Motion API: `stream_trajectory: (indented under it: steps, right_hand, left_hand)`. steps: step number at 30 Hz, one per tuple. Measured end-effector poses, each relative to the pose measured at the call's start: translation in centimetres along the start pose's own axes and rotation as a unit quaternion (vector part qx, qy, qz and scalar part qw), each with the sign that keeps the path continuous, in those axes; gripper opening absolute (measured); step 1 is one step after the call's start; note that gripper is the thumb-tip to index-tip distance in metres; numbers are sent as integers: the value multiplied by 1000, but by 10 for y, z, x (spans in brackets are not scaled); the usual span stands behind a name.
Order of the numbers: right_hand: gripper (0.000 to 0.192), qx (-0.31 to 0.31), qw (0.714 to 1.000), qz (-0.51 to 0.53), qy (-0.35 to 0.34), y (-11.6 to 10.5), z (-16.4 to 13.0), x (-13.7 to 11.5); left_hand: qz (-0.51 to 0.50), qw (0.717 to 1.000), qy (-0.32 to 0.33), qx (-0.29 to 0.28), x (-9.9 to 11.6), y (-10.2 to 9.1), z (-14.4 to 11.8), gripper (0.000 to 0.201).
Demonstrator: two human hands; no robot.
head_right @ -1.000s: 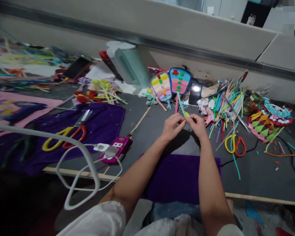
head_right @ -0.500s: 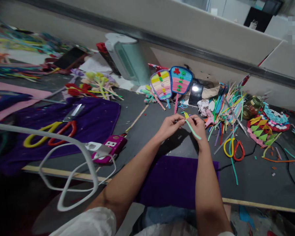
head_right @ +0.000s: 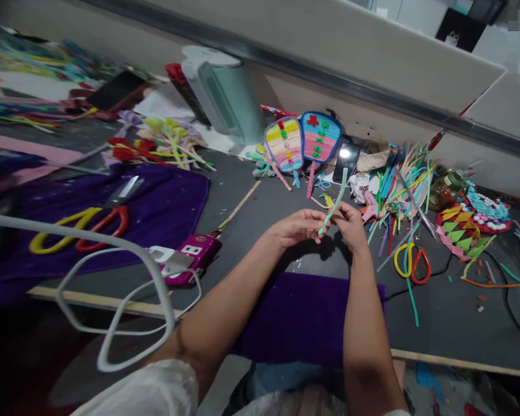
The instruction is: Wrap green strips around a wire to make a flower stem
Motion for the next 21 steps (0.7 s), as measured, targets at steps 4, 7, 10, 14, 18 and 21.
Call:
stream_trajectory:
  steps: [4,7,10,14,18,21]
  right_hand:
    - [22,5,1000,10,15,-1,-2,-1]
    - [22,-7,999,23,40,-1,-3,-1]
    - [24,-19,997,51,62,-2,-4,0]
    - [27,-15,995,71,66,-2,-4,3]
    - [29,-11,996,69,62,-2,-3,6]
    - [27,-11,995,75,58,-2,-2,6]
  left_hand:
    - [-34,999,2,-4,-3,4,1,25]
    - [-48,999,2,-4,-2,6,0,25]
    - [-54,998,0,-13,-1,7,-1,25]
    - [-59,998,-5,-15,0,8,-3,24]
    - [-68,998,-8,-9,0,10,-3,24]
    - [-70,998,-7,-2,0,10,-2,26]
Point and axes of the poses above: each hand's wrist, its own z-axis towards the middle knuckle, its own y-axis out of the palm, x = y × z, the point moved 2 cm from there along z, towards the middle knuckle, and after that the axes turned 6 degrees about x, right-handed, at the moved point
